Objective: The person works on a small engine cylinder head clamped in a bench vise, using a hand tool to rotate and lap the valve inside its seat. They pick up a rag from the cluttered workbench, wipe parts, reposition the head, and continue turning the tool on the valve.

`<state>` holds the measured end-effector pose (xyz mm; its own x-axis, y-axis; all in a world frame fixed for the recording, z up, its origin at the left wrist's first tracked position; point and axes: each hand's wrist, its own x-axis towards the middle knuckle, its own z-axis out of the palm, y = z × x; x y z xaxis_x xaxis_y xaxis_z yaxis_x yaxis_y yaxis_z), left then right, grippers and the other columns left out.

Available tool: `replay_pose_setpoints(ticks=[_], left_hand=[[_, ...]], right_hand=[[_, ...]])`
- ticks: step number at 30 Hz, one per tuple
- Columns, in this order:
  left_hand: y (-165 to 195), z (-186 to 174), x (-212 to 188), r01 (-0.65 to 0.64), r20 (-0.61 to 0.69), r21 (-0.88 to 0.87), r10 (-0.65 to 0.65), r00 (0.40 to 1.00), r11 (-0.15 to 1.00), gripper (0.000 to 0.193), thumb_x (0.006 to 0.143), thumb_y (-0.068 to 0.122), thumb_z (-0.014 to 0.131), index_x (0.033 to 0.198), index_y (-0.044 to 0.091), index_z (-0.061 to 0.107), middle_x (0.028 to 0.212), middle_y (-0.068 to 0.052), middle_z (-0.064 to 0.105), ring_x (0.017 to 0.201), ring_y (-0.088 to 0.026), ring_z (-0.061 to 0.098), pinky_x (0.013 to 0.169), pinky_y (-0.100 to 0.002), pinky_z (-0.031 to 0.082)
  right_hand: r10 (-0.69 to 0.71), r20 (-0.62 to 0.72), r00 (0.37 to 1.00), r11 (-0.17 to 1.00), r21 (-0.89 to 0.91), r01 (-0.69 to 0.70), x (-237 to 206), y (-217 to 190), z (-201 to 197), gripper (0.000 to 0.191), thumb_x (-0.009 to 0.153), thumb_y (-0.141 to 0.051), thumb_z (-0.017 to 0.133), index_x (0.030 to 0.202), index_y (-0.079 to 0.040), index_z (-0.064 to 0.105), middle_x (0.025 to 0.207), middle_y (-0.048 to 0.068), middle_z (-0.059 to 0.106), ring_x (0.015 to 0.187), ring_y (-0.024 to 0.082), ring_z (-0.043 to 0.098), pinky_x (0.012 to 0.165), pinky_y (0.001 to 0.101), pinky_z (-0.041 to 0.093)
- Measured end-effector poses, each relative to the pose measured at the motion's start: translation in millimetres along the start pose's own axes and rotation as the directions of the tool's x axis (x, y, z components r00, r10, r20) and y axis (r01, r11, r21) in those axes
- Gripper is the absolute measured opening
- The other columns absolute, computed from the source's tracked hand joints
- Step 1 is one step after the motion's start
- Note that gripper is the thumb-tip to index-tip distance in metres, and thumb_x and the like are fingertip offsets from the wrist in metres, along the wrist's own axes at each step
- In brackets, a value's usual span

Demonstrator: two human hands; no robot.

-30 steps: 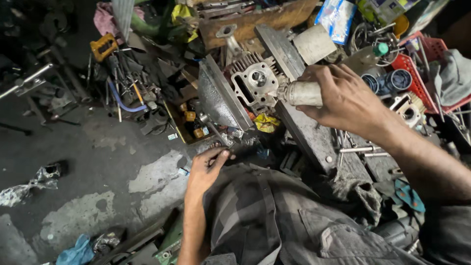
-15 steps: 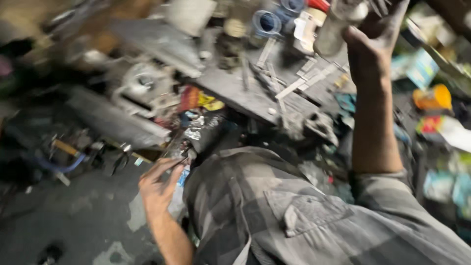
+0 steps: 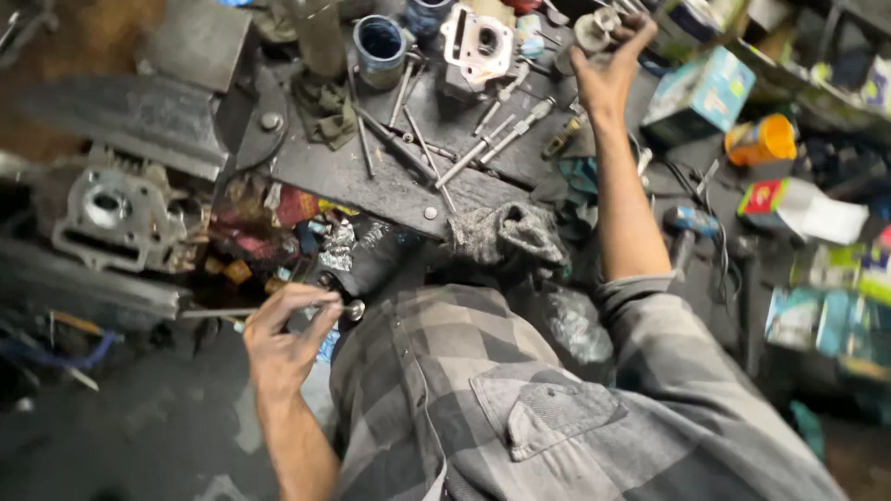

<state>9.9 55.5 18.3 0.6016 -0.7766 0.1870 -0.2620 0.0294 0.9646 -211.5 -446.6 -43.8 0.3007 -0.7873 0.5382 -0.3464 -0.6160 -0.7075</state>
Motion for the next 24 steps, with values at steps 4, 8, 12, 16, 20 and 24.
replay_pose_setpoints(ticks=[4,8,12,16,20,24], left_hand=[[10,27,2,0.069,-0.013,0.010,-0.068,0.998,0.998,0.016,0.080,0.001,0.084,0.094,0.002,0.076,0.090,-0.008,0.075,0.076,-0.017,0.067,0.068,-0.028,0.051],[11,43,-5,0.037,-0.063,0.048,-0.034,0.997,0.998,0.014,0.084,0.007,0.083,0.095,0.003,0.076,0.091,-0.007,0.075,0.084,-0.018,0.073,0.077,-0.029,0.056],[9,57,-20,0.075,-0.186,-0.039,-0.081,0.979,0.996,0.013,0.088,0.010,0.082,0.095,0.002,0.074,0.095,-0.007,0.076,0.086,-0.018,0.074,0.079,-0.029,0.057],[9,61,-39,0.131,-0.265,-0.058,-0.142,0.954,0.990,0.015,0.089,0.012,0.082,0.094,0.001,0.073,0.095,-0.008,0.077,0.086,-0.018,0.075,0.078,-0.030,0.057],[13,41,-60,0.117,-0.342,-0.006,-0.112,0.933,0.993,0.014,0.089,0.012,0.081,0.095,0.002,0.074,0.094,-0.007,0.076,0.086,-0.018,0.075,0.079,-0.030,0.058],[14,7,-82,0.149,-0.450,0.076,-0.100,0.887,0.986,0.012,0.086,0.009,0.081,0.093,0.002,0.075,0.092,-0.008,0.076,0.085,-0.019,0.073,0.077,-0.030,0.056]], right_hand=[[-0.098,-0.027,0.995,0.987,-0.133,0.094,-17,25,11,0.104,0.093,-0.011,0.084,0.160,0.002,0.006,0.157,0.027,0.033,0.147,0.035,0.035,0.125,0.0462,0.027],[-0.052,-0.227,0.973,0.978,-0.207,0.004,-41,1,4,0.052,0.110,-0.020,0.079,0.144,0.003,0.048,0.142,0.020,0.056,0.134,0.030,0.055,0.121,0.0449,0.041],[0.005,0.260,0.966,0.935,0.341,-0.097,-84,-72,16,0.046,0.120,-0.021,0.034,0.088,-0.002,0.061,0.074,0.006,0.069,0.064,0.015,0.062,0.062,0.0300,0.049],[-0.141,0.667,0.731,0.956,0.284,-0.074,-140,-153,42,0.028,0.103,-0.018,0.066,0.125,-0.001,0.065,0.097,0.011,0.075,0.083,0.017,0.070,0.075,0.0337,0.053],[-0.261,0.827,0.498,0.918,0.052,0.394,-164,-171,48,0.054,0.087,-0.027,0.075,0.134,-0.005,0.060,0.119,0.022,0.065,0.112,0.038,0.060,0.094,0.0492,0.048],[-0.114,0.938,0.328,0.770,-0.125,0.626,-180,-116,13,0.070,0.077,-0.037,0.076,0.134,-0.002,0.057,0.120,0.028,0.058,0.113,0.046,0.054,0.093,0.0543,0.046]])
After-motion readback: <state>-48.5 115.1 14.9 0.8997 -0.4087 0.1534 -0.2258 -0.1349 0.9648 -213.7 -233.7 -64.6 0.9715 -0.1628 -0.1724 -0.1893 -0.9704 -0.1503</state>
